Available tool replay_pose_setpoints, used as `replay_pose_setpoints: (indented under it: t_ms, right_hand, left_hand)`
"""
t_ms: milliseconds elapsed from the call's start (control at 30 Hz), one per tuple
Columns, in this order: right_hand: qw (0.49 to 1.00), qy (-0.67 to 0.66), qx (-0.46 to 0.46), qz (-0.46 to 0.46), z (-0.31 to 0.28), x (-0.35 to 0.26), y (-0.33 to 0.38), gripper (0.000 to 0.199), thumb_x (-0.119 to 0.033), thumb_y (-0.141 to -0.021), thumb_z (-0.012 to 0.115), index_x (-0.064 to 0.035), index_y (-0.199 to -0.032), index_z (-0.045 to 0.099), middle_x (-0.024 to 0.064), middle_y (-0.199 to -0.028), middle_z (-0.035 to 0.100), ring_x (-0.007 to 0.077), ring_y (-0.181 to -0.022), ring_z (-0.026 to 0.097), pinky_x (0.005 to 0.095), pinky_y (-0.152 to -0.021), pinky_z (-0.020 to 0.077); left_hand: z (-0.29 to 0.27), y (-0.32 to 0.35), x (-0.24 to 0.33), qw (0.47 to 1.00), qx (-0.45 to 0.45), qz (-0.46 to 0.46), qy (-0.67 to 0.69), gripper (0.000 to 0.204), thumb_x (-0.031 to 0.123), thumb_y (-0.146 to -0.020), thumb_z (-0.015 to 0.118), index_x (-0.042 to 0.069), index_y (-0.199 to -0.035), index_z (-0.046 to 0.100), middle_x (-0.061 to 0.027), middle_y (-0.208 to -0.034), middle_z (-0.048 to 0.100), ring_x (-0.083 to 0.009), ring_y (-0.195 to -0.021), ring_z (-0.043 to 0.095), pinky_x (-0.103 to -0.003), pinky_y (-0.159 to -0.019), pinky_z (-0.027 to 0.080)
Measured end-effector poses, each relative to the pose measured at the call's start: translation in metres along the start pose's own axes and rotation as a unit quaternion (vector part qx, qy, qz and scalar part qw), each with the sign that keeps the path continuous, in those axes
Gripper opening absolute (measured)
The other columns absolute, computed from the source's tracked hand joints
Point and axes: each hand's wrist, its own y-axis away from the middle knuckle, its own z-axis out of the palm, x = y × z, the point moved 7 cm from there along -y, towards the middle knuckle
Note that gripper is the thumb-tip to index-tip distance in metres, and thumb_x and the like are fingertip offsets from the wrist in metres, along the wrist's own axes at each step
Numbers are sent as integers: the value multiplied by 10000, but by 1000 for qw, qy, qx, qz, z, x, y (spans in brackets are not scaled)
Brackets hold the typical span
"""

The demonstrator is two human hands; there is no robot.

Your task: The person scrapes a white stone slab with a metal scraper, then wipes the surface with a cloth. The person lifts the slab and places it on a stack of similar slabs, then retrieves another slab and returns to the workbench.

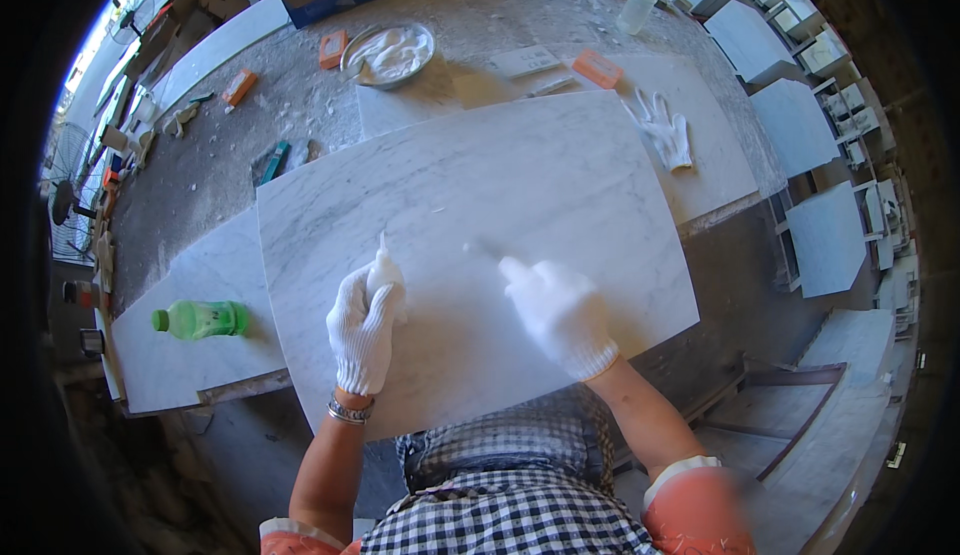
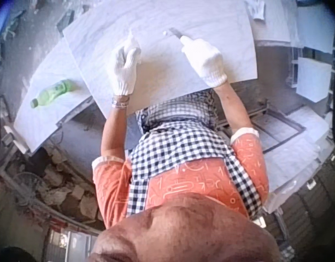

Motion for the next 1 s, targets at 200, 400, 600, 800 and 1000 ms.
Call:
replay_pose_setpoints:
  t_ms: [200, 400, 600, 800, 1000]
  right_hand:
    - [996, -73, -11, 45, 3, -2, 5, 351, -138, -873, 832, -31, -1195, 742, 121, -848, 697, 306, -701, 692, 390, -617, 564]
    - [996, -69, -13, 58, 8, -4, 9, 331, -143, -879, 826, -38, -1183, 748, 132, -849, 703, 312, -688, 686, 393, -603, 567]
    - [997, -60, -29, 48, 10, -5, 8, 320, -145, -889, 811, -34, -1183, 750, 135, -844, 704, 309, -693, 691, 395, -590, 561]
    - [995, -77, -41, 43, 11, -6, 7, 317, -157, -900, 797, -36, -1189, 751, 135, -853, 710, 298, -702, 704, 400, -599, 564]
    - [996, -66, -35, 46, 11, -6, 7, 307, -153, -901, 795, -37, -1182, 751, 126, -848, 705, 300, -690, 694, 394, -597, 562]
  left_hand:
    - [3, 23, 10, 998, -33, -12, -51, 284, 147, -899, 799, 54, -1162, 745, -168, -1022, 758, -318, -879, 750, -369, -803, 582]
    - [5, 17, 25, 989, -56, 41, -130, 274, 197, -901, 802, 71, -1138, 745, -160, -964, 747, -343, -839, 732, -399, -756, 575]
    - [10, 14, 31, 981, -85, 43, -171, 239, 226, -916, 796, 64, -1084, 744, -145, -891, 735, -308, -774, 708, -389, -715, 557]
    - [14, 10, 34, 974, -104, 42, -197, 261, 239, -931, 790, 22, -1071, 750, -147, -856, 738, -232, -734, 714, -335, -705, 549]
    - [17, 6, 37, 969, -121, 36, -211, 304, 292, -937, 777, 17, -1062, 747, -162, -855, 739, -281, -739, 726, -365, -703, 553]
